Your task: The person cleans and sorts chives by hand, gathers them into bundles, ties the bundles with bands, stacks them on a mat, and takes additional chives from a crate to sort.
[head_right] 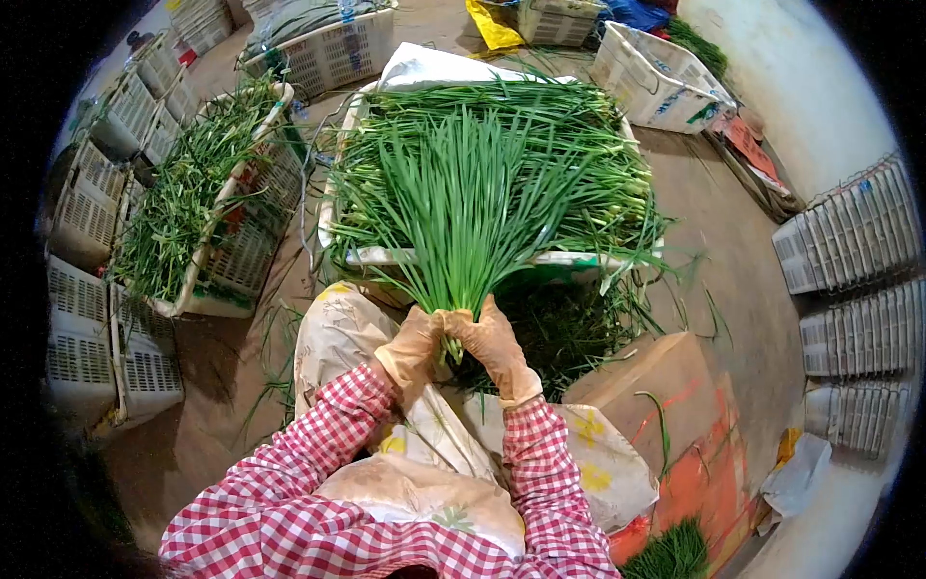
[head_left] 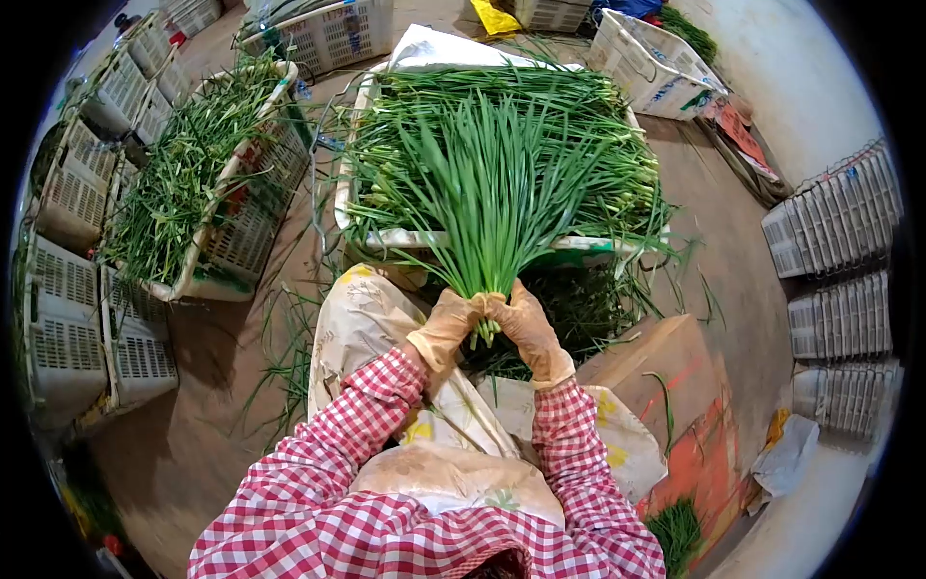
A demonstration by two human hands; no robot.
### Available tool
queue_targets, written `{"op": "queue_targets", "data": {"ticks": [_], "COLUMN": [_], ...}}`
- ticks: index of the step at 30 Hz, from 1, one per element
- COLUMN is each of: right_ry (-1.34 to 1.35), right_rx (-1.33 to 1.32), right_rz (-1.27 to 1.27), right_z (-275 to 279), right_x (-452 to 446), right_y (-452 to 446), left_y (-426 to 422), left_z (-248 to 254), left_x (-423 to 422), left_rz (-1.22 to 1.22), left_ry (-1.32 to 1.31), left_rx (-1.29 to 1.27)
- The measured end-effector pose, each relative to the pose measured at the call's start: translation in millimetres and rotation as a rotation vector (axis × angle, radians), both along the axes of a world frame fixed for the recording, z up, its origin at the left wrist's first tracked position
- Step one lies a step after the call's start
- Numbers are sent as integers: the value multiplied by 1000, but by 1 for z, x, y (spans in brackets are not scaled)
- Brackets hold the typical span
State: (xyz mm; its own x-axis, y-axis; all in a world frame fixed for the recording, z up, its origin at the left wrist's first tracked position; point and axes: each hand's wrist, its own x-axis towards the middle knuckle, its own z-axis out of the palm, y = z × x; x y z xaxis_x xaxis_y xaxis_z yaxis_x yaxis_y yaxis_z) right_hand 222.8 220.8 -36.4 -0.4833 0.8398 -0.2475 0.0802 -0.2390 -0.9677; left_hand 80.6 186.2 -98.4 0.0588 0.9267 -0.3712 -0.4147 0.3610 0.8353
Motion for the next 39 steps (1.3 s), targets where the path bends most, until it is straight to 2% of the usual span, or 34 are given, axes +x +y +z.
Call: {"op": "queue_targets", "data": {"ticks": [1, 2, 3, 4, 5, 7, 8, 10, 11, 12, 13, 14, 15, 17, 19, 20, 21, 23, 24, 26, 27, 28, 30, 31, 32, 35, 37, 38, 39], "right_ry": [-2, 72, 146, 145, 242, 402, 401, 739, 854, 795, 727, 716, 705, 1006, 947, 884, 905, 879, 846, 734, 595, 507, 584, 591, 671, 666, 417, 419, 301], "right_rx": [5, -133, -275, -273, -241, -224, -224, -573, -646, -555, -468, -458, -449, -689, -639, -590, -531, -567, -557, -586, -637, -632, -547, -580, -714, -820, -634, -628, -455], "right_rz": [-9, 23, 55, 46, 13, -31, -36, -65, -146, -223, -300, -304, -308, -191, -203, -211, -70, -76, -85, -32, -96, -87, -27, 27, 37, 31, 126, 125, 27], "right_z": [4, 7, 8, 7, 4, -5, -11, -16, -18, -66, -114, -108, -102, -48, -53, -55, -47, -34, -25, -9, -13, -6, 9, 4, 5, 10, 17, 23, 35], "right_x": [2, 4, 5, 4, 2, 4, 5, 4, 8, 18, 28, 30, 33, 33, 41, 46, 48, 48, 49, 56, 61, 62, 55, 52, 54, 59, 63, 62, 60], "right_y": [-4, -9, -14, -18, -22, -25, -23, -19, -21, -21, -20, -22, -24, -26, -23, -20, -16, -25, -31, -49, -63, -73, -91, -98, -109, -113, -105, -105, -106], "left_y": [1, -5, -9, -14, -19, -28, -28, -26, -28, -31, -33, -34, -34, -46, -52, -54, -47, -27, -27, -22, -26, -31, -38, -31, -32, -40, -41, -41, -42], "left_z": [27, 13, 21, 29, 36, 63, 60, 65, 68, 65, 61, 59, 100, 96, 103, 109, 107, 91, 79, 64, 64, 66, 63, 46, 30, 24, 17, 15, 17], "left_x": [1, 17, 18, 19, 24, 37, 43, 50, 54, 55, 57, 59, 60, 54, 33, 26, 11, -18, -15, -4, 3, 11, 16, 23, 26, 29, 26, 21, 17], "left_rz": [-194, 50, -38, -128, -134, -91, -95, -219, -295, -302, -290, -279, -548, -556, -483, -315, -290, -309, -306, -542, -573, -501, -274, -147, -178, -128, -103, -108, -120], "left_ry": [400, 252, 604, 956, 949, 1226, 1224, 1635, 1517, 1519, 1548, 1570, 1341, 1251, 1030, 293, 279, 236, 234, -40, -221, -297, -486, -784, -1085, -1179, -1033, -1032, -910], "left_rx": [129, 364, 474, 580, 584, 354, 355, 432, 298, 295, 432, 571, 295, 379, 573, 218, 97, -85, -88, 10, 84, 24, -104, -119, -129, -192, -162, -159, -135]}}
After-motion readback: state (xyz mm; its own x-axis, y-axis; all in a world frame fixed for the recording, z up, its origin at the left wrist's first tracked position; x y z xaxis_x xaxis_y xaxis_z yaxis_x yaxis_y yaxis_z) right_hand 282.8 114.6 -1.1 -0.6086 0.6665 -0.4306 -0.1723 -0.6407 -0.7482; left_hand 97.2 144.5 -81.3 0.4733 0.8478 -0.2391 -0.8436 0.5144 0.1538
